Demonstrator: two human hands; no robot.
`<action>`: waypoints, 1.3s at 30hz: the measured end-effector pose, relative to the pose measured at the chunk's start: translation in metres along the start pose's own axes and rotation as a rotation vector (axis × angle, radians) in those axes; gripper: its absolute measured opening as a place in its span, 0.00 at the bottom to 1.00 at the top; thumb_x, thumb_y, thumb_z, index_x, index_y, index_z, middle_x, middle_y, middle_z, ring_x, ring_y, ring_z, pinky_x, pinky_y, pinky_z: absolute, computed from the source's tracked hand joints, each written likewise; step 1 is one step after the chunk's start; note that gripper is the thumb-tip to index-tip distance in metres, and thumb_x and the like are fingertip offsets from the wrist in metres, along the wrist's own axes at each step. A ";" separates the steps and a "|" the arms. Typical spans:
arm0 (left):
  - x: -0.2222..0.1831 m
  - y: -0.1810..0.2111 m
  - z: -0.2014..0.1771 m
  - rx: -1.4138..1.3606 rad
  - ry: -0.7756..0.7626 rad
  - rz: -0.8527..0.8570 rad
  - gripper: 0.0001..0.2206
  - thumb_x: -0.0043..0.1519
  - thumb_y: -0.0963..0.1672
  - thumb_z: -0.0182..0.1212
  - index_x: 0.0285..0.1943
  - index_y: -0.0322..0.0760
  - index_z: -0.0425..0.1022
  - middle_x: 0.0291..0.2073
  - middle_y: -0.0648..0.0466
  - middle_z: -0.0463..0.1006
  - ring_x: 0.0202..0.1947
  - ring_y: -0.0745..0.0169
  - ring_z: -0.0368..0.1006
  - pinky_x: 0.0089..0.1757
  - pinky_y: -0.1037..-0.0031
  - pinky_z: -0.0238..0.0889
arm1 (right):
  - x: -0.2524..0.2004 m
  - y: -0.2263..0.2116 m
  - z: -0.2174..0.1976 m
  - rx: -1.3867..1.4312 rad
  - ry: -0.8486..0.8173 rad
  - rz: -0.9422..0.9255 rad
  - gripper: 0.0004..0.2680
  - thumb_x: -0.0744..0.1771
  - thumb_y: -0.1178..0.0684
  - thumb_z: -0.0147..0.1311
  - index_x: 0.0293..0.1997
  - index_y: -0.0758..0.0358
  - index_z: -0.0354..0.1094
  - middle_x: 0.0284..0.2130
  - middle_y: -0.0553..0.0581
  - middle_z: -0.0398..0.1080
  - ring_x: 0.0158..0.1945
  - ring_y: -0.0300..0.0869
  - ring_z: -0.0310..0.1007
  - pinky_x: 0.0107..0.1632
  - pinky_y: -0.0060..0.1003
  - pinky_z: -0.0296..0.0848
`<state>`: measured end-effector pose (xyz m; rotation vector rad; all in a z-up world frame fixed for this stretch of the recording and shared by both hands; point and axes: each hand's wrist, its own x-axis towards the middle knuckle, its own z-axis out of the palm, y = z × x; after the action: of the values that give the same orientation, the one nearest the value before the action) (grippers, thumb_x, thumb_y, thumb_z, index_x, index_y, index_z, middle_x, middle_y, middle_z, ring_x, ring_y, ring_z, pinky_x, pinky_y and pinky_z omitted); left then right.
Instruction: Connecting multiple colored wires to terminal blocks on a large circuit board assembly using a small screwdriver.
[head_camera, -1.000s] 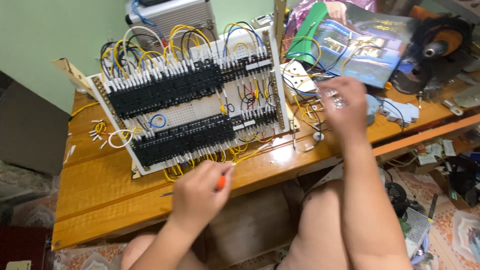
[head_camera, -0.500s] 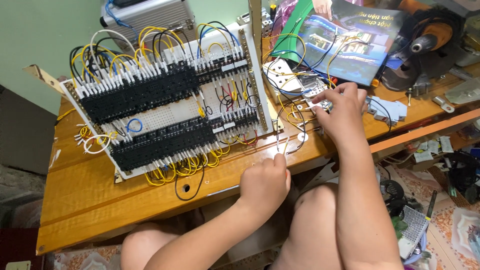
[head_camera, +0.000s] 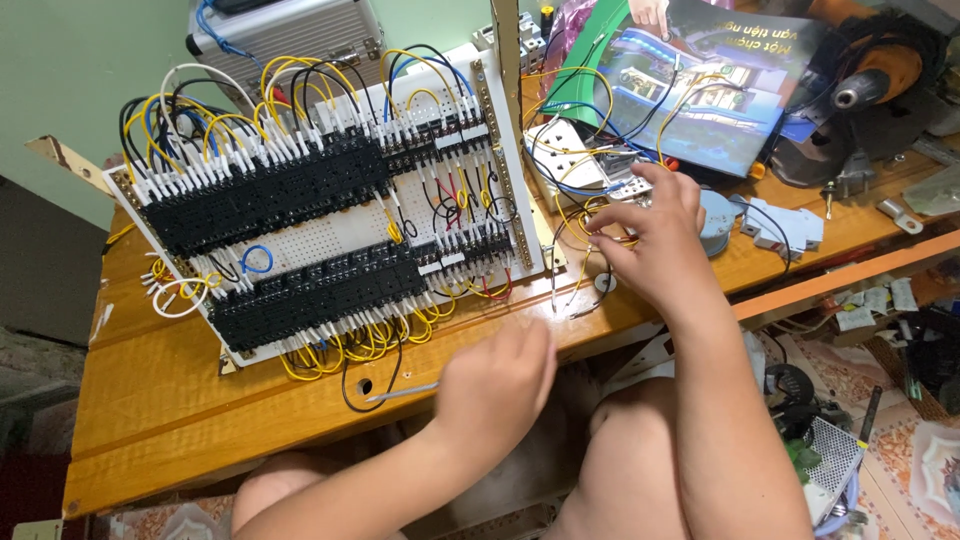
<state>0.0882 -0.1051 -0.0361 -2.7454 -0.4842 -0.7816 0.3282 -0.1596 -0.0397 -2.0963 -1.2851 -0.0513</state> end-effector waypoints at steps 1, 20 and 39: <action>-0.010 -0.007 -0.007 -0.003 -0.001 0.001 0.08 0.66 0.48 0.60 0.35 0.49 0.68 0.23 0.58 0.66 0.18 0.62 0.68 0.19 0.71 0.56 | -0.001 0.000 0.003 -0.002 0.000 0.003 0.01 0.64 0.49 0.65 0.36 0.43 0.80 0.66 0.64 0.58 0.70 0.64 0.45 0.65 0.67 0.49; -0.069 -0.072 -0.050 -1.328 0.197 -0.328 0.12 0.60 0.38 0.56 0.53 0.33 0.74 0.36 0.50 0.74 0.38 0.62 0.72 0.44 0.75 0.67 | 0.034 0.031 0.057 -0.084 0.354 0.033 0.03 0.67 0.48 0.63 0.42 0.42 0.80 0.52 0.51 0.70 0.60 0.55 0.59 0.54 0.54 0.54; -0.074 -0.067 -0.046 -1.252 0.164 -0.127 0.14 0.57 0.35 0.54 0.50 0.35 0.75 0.37 0.47 0.75 0.34 0.57 0.74 0.41 0.73 0.71 | 0.042 0.020 0.073 -0.056 0.267 0.159 0.04 0.65 0.48 0.55 0.35 0.46 0.78 0.42 0.48 0.73 0.55 0.52 0.66 0.61 0.55 0.52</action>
<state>-0.0174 -0.0770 -0.0286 -3.6663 -0.1070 -1.8003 0.3442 -0.0920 -0.0910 -2.1473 -0.9667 -0.2899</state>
